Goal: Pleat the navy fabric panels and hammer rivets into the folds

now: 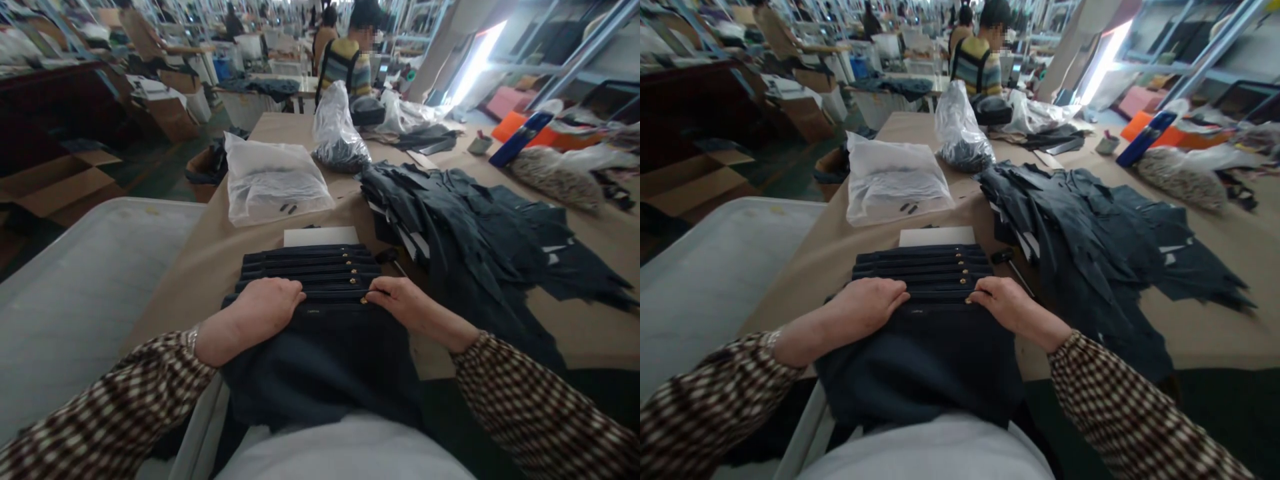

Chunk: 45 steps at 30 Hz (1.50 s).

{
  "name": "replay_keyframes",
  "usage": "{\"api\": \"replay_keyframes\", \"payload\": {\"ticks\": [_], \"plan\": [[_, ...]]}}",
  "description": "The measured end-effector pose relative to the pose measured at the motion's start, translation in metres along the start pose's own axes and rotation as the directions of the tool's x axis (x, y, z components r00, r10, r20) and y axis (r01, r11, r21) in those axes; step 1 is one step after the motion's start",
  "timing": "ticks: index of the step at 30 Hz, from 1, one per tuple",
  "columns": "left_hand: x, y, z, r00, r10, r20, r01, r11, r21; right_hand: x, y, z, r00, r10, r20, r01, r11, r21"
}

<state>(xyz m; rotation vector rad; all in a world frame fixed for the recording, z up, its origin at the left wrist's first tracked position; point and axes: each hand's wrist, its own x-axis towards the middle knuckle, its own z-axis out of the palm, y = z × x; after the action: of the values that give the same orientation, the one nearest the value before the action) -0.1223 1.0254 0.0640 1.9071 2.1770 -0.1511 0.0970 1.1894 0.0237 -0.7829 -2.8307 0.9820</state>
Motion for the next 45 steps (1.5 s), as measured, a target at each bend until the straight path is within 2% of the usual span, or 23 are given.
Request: {"api": "replay_keyframes", "payload": {"ticks": [3, 6, 10, 15, 18, 20, 22, 24, 27, 29, 30, 32, 33, 35, 37, 39, 42, 45], "plan": [[0.008, -0.003, 0.006, 1.0, -0.021, -0.007, 0.021, 0.999, 0.035, 0.014, 0.002, 0.005, 0.994, -0.089, -0.056, 0.077, 0.977, -0.199], [0.012, -0.004, 0.01, 1.0, -0.025, -0.016, 0.026, 0.998, 0.051, 0.023, 0.007, 0.012, 0.994, -0.09, -0.053, 0.07, 0.95, -0.304], [0.017, -0.005, 0.014, 0.999, -0.05, -0.011, 0.05, 0.997, 0.054, 0.027, 0.01, 0.019, 0.997, -0.042, -0.068, 0.018, 0.946, -0.324], [0.021, -0.007, 0.013, 0.999, -0.033, 0.007, 0.032, 0.996, 0.079, 0.031, 0.001, 0.012, 0.999, 0.023, -0.041, -0.037, 0.923, -0.382], [0.02, 0.007, 0.013, 0.995, -0.024, -0.1, 0.044, 0.98, 0.194, 0.032, -0.004, 0.011, 0.998, 0.056, -0.009, -0.054, 0.899, -0.434], [0.021, 0.024, 0.02, 0.975, 0.078, -0.21, -0.016, 0.959, 0.283, 0.033, -0.005, 0.014, 0.999, 0.045, 0.009, -0.036, 0.891, -0.453], [0.024, 0.042, 0.034, 0.93, 0.273, -0.244, -0.199, 0.936, 0.289, 0.033, -0.004, 0.017, 1.0, 0.022, 0.011, -0.014, 0.89, -0.455], [0.028, 0.054, 0.052, 0.889, 0.383, -0.252, -0.321, 0.913, 0.253, 0.031, -0.003, 0.015, 1.0, -0.001, -0.009, -0.003, 0.906, -0.424], [0.031, 0.055, 0.077, 0.858, 0.416, -0.303, -0.353, 0.904, 0.243, 0.027, 0.004, -0.012, 0.984, -0.132, -0.123, 0.093, 0.954, -0.285], [0.031, 0.047, 0.087, 0.812, 0.454, -0.367, -0.372, 0.887, 0.274, 0.027, 0.021, -0.051, 0.939, -0.161, -0.305, 0.1, 0.974, -0.205], [0.031, 0.042, 0.09, 0.786, 0.472, -0.401, -0.379, 0.879, 0.291, 0.029, 0.035, -0.074, 0.904, -0.111, -0.413, 0.038, 0.983, -0.182], [0.031, 0.036, 0.093, 0.743, 0.489, -0.456, -0.375, 0.87, 0.321, 0.036, 0.068, -0.12, 0.8, 0.144, -0.583, -0.28, 0.948, -0.15], [0.031, 0.035, 0.094, 0.73, 0.491, -0.476, -0.369, 0.868, 0.332, 0.04, 0.087, -0.139, 0.764, 0.216, -0.608, -0.359, 0.925, -0.123], [0.031, 0.035, 0.094, 0.709, 0.493, -0.504, -0.355, 0.867, 0.349, 0.048, 0.121, -0.164, 0.727, 0.332, -0.601, -0.466, 0.882, -0.075], [0.032, 0.036, 0.093, 0.697, 0.494, -0.52, -0.343, 0.866, 0.362, 0.056, 0.147, -0.172, 0.71, 0.418, -0.567, -0.529, 0.848, -0.036], [0.032, 0.038, 0.093, 0.683, 0.501, -0.532, -0.339, 0.862, 0.376, 0.063, 0.161, -0.17, 0.69, 0.477, -0.545, -0.571, 0.821, -0.003], [0.032, 0.039, 0.091, 0.672, 0.507, -0.54, -0.332, 0.858, 0.393, 0.07, 0.168, -0.166, 0.676, 0.512, -0.53, -0.582, 0.812, 0.043], [0.031, 0.039, 0.09, 0.667, 0.505, -0.548, -0.324, 0.859, 0.397, 0.071, 0.165, -0.174, 0.682, 0.52, -0.514, -0.558, 0.824, 0.093]]}}
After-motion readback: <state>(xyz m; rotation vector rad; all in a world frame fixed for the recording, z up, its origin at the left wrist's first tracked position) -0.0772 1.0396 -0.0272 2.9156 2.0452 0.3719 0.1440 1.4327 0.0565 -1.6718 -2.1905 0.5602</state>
